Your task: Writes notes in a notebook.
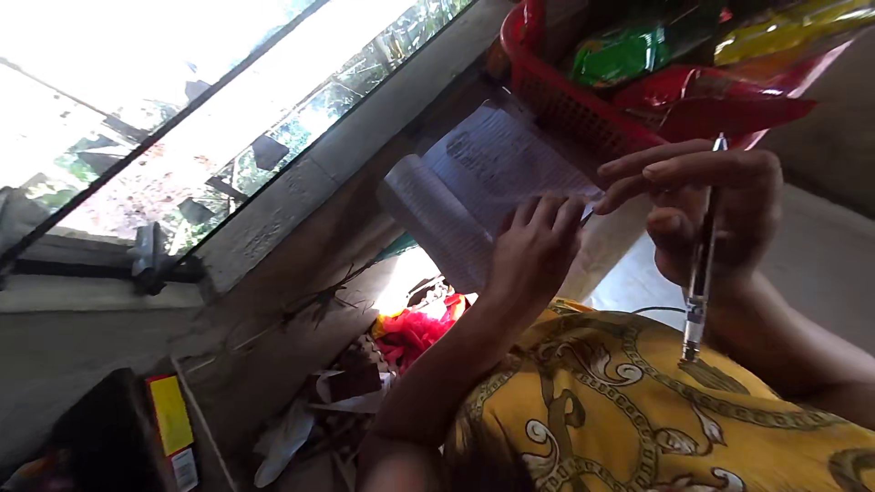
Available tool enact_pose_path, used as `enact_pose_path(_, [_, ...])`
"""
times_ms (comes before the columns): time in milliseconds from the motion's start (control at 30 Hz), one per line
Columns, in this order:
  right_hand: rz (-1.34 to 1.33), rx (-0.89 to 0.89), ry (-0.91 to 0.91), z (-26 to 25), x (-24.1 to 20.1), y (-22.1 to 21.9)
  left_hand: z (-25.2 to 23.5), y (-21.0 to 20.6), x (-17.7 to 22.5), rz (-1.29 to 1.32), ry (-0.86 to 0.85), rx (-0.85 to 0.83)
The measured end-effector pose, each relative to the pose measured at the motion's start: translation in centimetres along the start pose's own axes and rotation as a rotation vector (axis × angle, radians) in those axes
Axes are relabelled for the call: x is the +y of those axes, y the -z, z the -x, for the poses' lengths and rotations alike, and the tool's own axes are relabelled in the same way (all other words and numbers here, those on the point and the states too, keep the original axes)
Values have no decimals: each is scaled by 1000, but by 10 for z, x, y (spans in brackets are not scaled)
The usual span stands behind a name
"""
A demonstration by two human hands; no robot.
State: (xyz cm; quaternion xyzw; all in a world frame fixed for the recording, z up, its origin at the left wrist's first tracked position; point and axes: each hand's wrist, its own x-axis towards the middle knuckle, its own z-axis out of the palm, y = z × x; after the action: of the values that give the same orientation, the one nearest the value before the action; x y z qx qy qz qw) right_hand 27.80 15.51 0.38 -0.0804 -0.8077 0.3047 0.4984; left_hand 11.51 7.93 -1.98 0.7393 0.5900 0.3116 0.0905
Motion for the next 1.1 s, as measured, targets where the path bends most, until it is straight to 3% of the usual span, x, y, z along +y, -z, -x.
enact_pose_path(100, [30, 3, -40, 10, 4, 9, 2, -4, -7, 54, -20, 138])
enact_pose_path(300, [24, -2, -120, 22, 10, 15, -2, -14, -2, -27, -63, 107])
enact_pose_path(400, [7, -10, -100, 19, 12, 18, 0, -8, -4, 201, -17, 205])
enact_pose_path(500, [10, -37, -90, 19, 16, 21, 14, 8, -7, 494, 159, 247])
enact_pose_path(633, [6, -73, -82, 17, 23, 16, 32, 19, -13, 678, 276, 393])
enact_pose_path(833, [104, -198, -20, 9, 35, 10, 70, 32, -27, 622, 301, 779])
enact_pose_path(1100, [385, -360, -105, 9, 46, -5, 104, 33, -28, 606, 457, 885])
